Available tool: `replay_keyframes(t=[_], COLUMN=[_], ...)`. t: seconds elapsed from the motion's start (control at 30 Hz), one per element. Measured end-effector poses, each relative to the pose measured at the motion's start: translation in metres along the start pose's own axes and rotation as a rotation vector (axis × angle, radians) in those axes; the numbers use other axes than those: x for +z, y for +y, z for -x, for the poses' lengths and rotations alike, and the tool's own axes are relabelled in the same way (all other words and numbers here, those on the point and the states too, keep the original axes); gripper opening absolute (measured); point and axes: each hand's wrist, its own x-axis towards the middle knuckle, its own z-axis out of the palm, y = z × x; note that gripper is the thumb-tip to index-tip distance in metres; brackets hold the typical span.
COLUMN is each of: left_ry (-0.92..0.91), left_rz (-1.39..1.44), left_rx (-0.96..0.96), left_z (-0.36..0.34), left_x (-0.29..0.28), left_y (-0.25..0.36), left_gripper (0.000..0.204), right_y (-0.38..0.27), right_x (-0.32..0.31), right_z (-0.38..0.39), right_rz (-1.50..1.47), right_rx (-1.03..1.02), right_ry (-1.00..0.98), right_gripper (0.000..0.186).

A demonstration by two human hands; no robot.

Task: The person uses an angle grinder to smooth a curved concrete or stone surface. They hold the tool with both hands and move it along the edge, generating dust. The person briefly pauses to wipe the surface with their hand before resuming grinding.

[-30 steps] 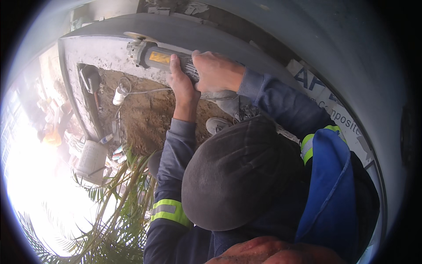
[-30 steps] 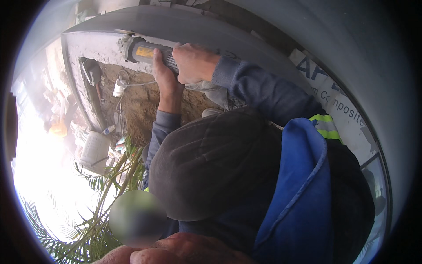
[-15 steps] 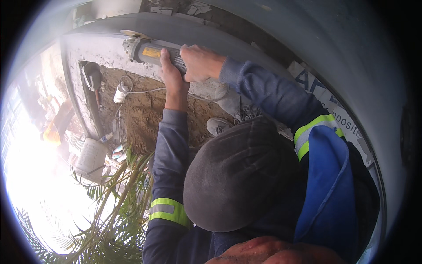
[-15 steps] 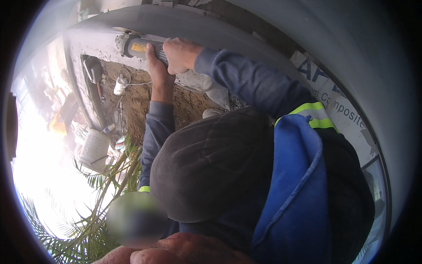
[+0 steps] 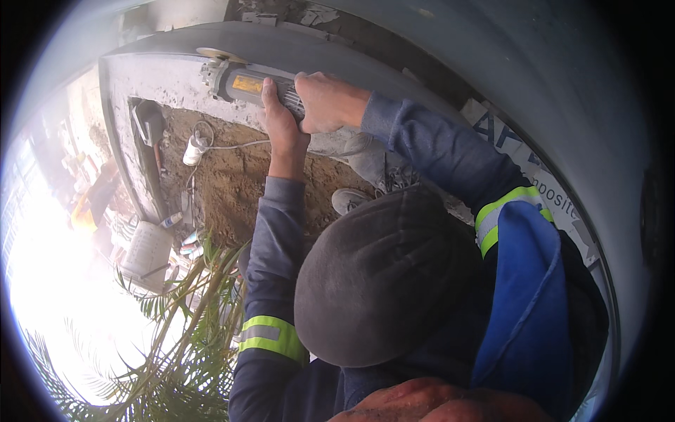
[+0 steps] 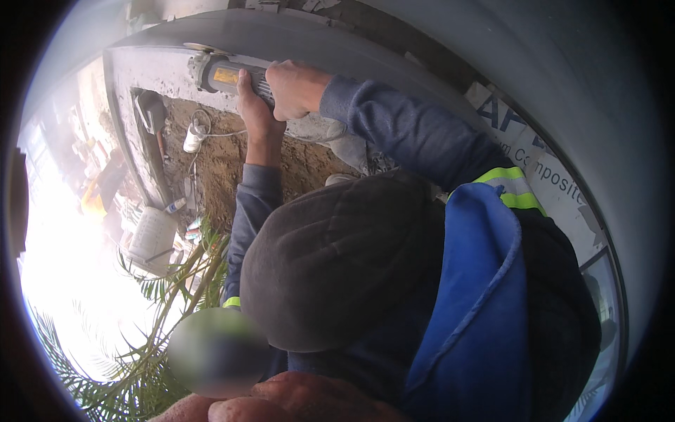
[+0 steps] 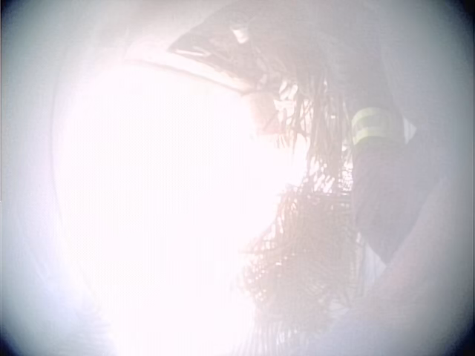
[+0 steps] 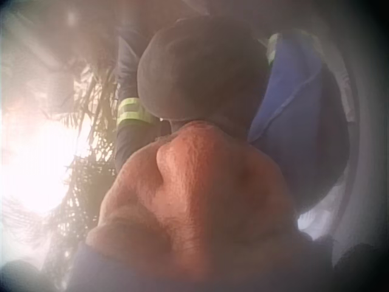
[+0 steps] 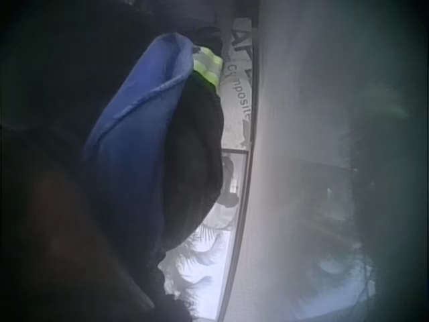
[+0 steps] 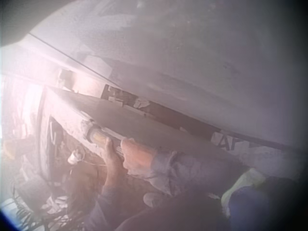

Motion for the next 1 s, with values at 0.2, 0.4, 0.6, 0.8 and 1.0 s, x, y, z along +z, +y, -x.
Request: replay_keyframes(t=[0.2,0.4,0.6,0.8,1.0], left_ry=[0.045,0.005,0.009,0.050,0.008], left_rz=[-0.002,-0.064,-0.008,0.032,0.039], left_rx=[0.004,0.074,0.058,0.031,0.016], left_z=[0.030,0.030,0.010,-0.005,-0.021], left_x=[0.017,0.017,0.004,-0.001,-0.014], left_y=[-0.008,-0.014,-0.015,-0.009,-0.005], left_gripper=[0.038,0.041,0.037,0.042,0.044], right_y=[0.013,0.016,0.018,0.013,0.006], right_x=[0.003,0.005,0.009,0.011,0.010], right_z=[0.031,0.033,0.013,-0.006,-0.023], right_rz=[-0.038,-0.035,-0.043,-0.049,-0.032], right_rx=[0.003,0.036,0.009,-0.007,0.003], right_ry=[0.031,0.040,0.046,0.045,-0.008], right_gripper=[0.054,0.051,0.047,0.046,0.043])
